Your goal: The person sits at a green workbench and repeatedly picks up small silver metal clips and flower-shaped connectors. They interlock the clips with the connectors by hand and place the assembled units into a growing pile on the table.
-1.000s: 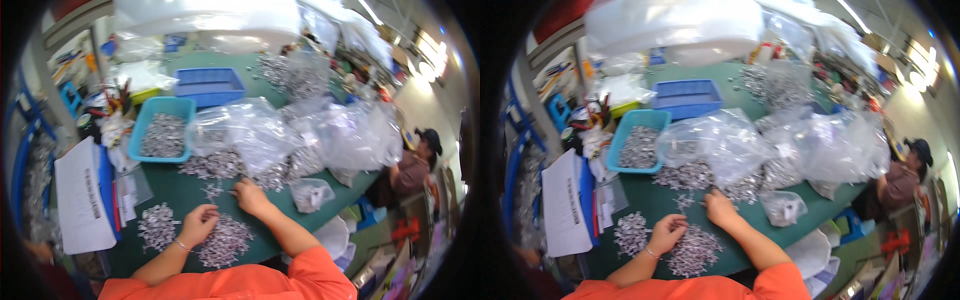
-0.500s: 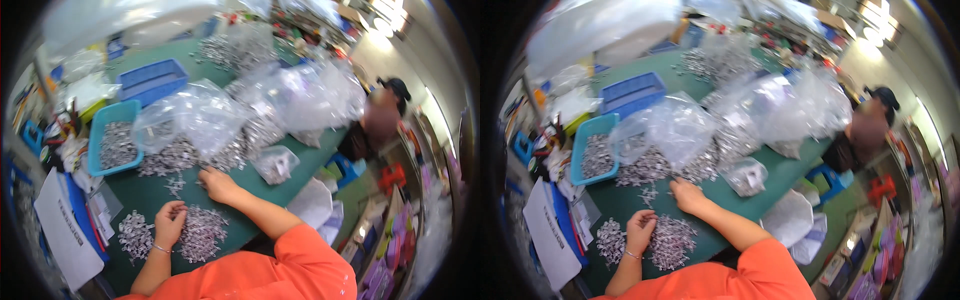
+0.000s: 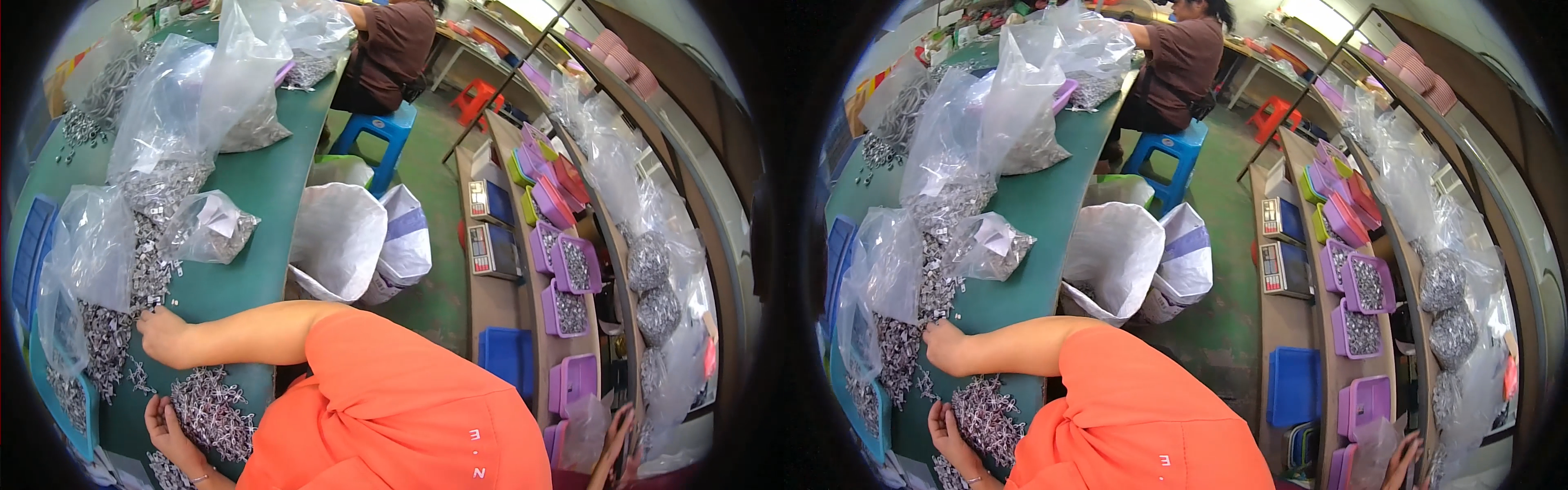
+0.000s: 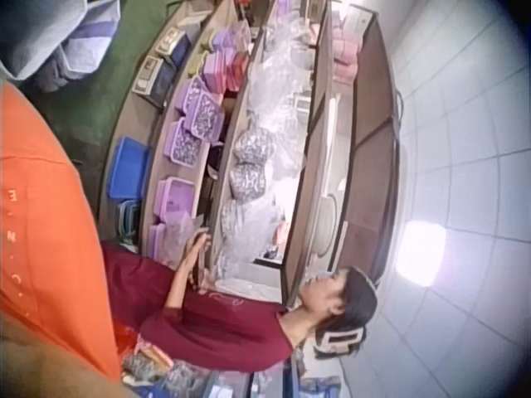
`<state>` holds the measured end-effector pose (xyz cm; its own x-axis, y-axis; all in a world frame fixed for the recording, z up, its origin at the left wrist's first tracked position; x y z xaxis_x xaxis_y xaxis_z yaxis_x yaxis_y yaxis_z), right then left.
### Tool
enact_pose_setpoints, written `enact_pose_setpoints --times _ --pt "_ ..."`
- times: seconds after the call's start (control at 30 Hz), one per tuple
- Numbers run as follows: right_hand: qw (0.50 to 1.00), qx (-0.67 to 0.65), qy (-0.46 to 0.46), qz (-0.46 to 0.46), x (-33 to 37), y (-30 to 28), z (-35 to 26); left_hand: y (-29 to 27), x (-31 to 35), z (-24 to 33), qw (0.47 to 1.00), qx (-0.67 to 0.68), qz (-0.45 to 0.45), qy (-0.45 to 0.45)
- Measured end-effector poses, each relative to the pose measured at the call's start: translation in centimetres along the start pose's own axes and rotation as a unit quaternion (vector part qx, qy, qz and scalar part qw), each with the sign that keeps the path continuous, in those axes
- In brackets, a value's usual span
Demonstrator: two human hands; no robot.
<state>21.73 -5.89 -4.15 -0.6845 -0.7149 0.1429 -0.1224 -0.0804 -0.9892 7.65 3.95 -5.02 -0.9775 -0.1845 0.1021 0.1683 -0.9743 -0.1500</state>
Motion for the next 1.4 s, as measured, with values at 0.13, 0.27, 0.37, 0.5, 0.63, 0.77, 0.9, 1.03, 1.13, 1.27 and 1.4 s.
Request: enact_pose_setpoints --times 0.13,0.27,0.37,0.5,0.63,0.77,0.9,1.03,1.13,1.27,1.4 --pt "1.000 -0.009 0.004 -0.002 0.4 -0.8 0.2 -0.3 0.0 0.0 1.000 -0.006 -0.001 0.005" --pt "0.996 -0.043 -0.017 0.070 3.3 -1.9 0.7 -0.4 -0.1 0.0 1.000 -0.013 0.000 0.001" --pt "0.994 -0.058 -0.005 0.091 2.7 -1.2 0.7 -0.3 0.0 0.3 1.000 -0.014 0.001 0.003" --pt "0.994 -0.084 -0.003 0.077 1.8 -0.3 1.3 -0.4 -0.1 0.2 1.000 -0.012 -0.004 0.006" --pt "0.990 -0.119 -0.010 0.069 2.3 -0.3 1.8 -0.7 -0.3 -0.2 1.000 -0.006 -0.009 0.005" --pt "0.993 -0.102 0.000 0.060 2.5 -0.1 1.7 -0.5 -0.1 0.0 1.000 -0.008 -0.009 0.006" --pt "0.990 -0.138 -0.020 -0.007 2.2 -0.1 1.8 -0.5 0.0 -0.4 1.000 0.014 -0.011 0.003" --pt "0.955 -0.291 -0.038 0.047 3.3 -2.4 2.3 -0.7 -0.1 -0.9 1.000 0.010 -0.006 -0.002" --pt "0.946 -0.320 -0.033 0.028 1.4 -2.9 1.7 -0.2 0.3 0.5 1.000 0.015 0.005 0.012" --pt "0.954 -0.287 -0.043 0.071 0.5 -2.2 1.3 0.4 0.4 1.7 1.000 0.009 0.007 0.006" --pt "0.923 -0.338 -0.110 0.149 2.6 -4.9 0.8 0.5 0.5 1.4 0.996 0.078 -0.007 0.041"
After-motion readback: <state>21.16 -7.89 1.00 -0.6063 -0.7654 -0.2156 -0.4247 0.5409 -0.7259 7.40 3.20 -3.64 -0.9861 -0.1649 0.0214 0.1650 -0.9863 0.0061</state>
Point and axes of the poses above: each hand's wrist, its own x-axis away from the middle knuckle, its own y-axis out of the palm, z = x × y, the point moved 6 cm from there along -x, towards the middle knuckle, and after that the axes turned 12 degrees about -z, right-handed, at the moved point
